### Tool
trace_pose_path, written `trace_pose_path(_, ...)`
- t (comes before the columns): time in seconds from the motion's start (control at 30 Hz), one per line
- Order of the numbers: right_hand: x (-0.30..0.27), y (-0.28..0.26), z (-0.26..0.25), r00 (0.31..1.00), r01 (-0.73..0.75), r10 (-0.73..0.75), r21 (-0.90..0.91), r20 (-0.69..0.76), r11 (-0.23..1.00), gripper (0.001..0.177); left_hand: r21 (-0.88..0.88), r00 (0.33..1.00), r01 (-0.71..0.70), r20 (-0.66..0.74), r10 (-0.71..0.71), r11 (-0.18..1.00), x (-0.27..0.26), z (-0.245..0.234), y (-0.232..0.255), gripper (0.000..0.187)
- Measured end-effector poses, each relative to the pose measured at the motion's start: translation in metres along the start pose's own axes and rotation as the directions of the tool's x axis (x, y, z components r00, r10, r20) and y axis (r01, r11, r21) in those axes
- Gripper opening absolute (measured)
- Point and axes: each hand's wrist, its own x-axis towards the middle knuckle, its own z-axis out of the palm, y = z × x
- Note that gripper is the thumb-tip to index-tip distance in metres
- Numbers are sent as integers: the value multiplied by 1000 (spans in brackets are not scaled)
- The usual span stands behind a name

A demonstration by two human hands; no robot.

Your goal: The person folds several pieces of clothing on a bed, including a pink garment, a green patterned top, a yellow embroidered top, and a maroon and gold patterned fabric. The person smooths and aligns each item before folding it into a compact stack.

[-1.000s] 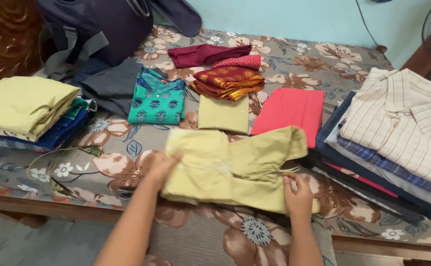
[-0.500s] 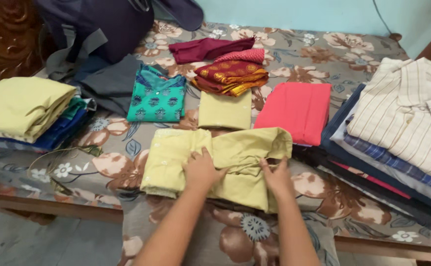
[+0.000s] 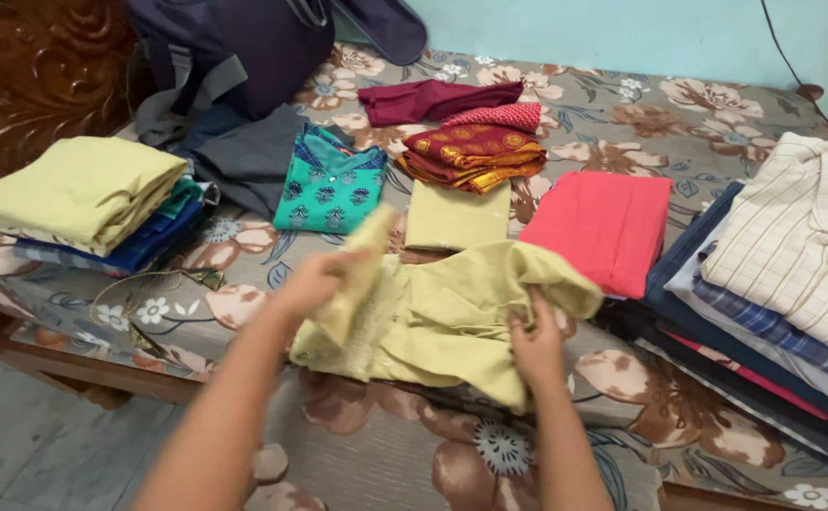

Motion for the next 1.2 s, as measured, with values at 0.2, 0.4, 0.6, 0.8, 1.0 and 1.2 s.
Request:
trace_pose_path(0.2,3,-7,-68,989,15,-87,-505,-119,863,65,350,939,172,-342,-45,921,-39,-127,-45,76)
trace_pose_path(0.4,-20,-23,-75,958,93,-244,-640,-152,763,42,776,893,370,-448,33,511,-40,-97,-117,39)
trace_pose_path(0.6,-29,-36,-38,938,315,-334,-627,91,713,34,664,970,-149,-45,238,733,7,73,-78,43)
trace_pose_path(0.8,-14,2,-83,971,190,-238,-617,5,764,39,645,890,-415,141,433,642,27,152,-32,59)
trace_pose_path(1.0,-7,25,-124,964,-216,262,-478,32,852,40,658,917,-375,159,366,653,40,154,-18,24)
trace_pose_path(1.2,2,24,-128,972,-188,233,-460,42,868,41,647,914,-356,90,396,674,31,129,-14,17)
